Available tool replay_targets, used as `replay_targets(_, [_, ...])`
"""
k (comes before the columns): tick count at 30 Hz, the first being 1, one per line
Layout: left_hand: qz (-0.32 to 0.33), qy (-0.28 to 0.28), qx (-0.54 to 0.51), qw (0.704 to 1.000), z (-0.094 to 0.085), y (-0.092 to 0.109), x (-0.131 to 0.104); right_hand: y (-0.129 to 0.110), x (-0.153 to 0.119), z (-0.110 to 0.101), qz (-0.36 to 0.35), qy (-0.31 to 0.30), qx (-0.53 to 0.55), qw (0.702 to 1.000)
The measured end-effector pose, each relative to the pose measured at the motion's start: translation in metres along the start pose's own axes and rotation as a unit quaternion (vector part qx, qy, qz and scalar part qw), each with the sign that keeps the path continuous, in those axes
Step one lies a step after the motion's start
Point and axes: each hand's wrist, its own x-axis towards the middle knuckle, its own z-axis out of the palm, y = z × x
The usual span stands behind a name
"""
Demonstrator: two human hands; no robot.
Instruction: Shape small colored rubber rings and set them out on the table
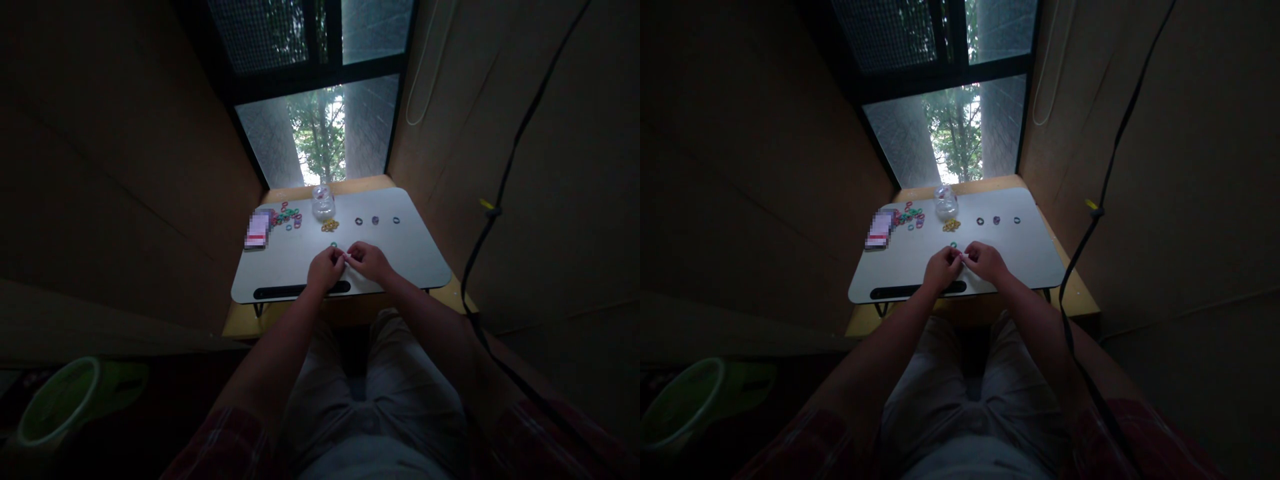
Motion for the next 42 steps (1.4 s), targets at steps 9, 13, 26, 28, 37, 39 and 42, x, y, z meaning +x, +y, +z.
replay_targets(9, [-0.001, -0.005, -0.002, 1.000, -0.0002, 0.0008, -0.0002, 0.0024, 0.0015, 0.0011, -0.005, -0.008, -0.021, 1.000])
replay_targets(13, [0.005, -0.008, -0.005, 1.000, 0.0001, 0.0008, -0.0004, 0.0051, 0.0018, 0.0028, -0.004, 0.000, -0.023, 1.000])
replay_targets(26, [0.003, -0.021, -0.001, 1.000, -0.0008, 0.0028, -0.0005, 0.0025, 0.0031, 0.0007, -0.013, 0.006, -0.040, 0.999])
replay_targets(28, [0.001, -0.018, -0.001, 1.000, -0.0006, 0.0028, -0.0002, 0.0026, 0.0032, 0.0006, -0.008, 0.008, -0.039, 0.999])
replay_targets(37, [-0.008, -0.016, 0.006, 1.000, -0.0012, 0.0029, -0.0007, 0.0017, 0.0025, 0.0003, -0.002, 0.017, -0.038, 0.999])
replay_targets(39, [-0.005, -0.014, 0.005, 1.000, -0.0017, 0.0033, -0.0008, 0.0015, 0.0025, 0.0001, -0.003, 0.018, -0.042, 0.999])
replay_targets(42, [-0.003, -0.014, 0.004, 1.000, -0.0023, 0.0044, -0.0011, 0.0014, 0.0024, 0.0000, -0.006, 0.016, -0.046, 0.999])
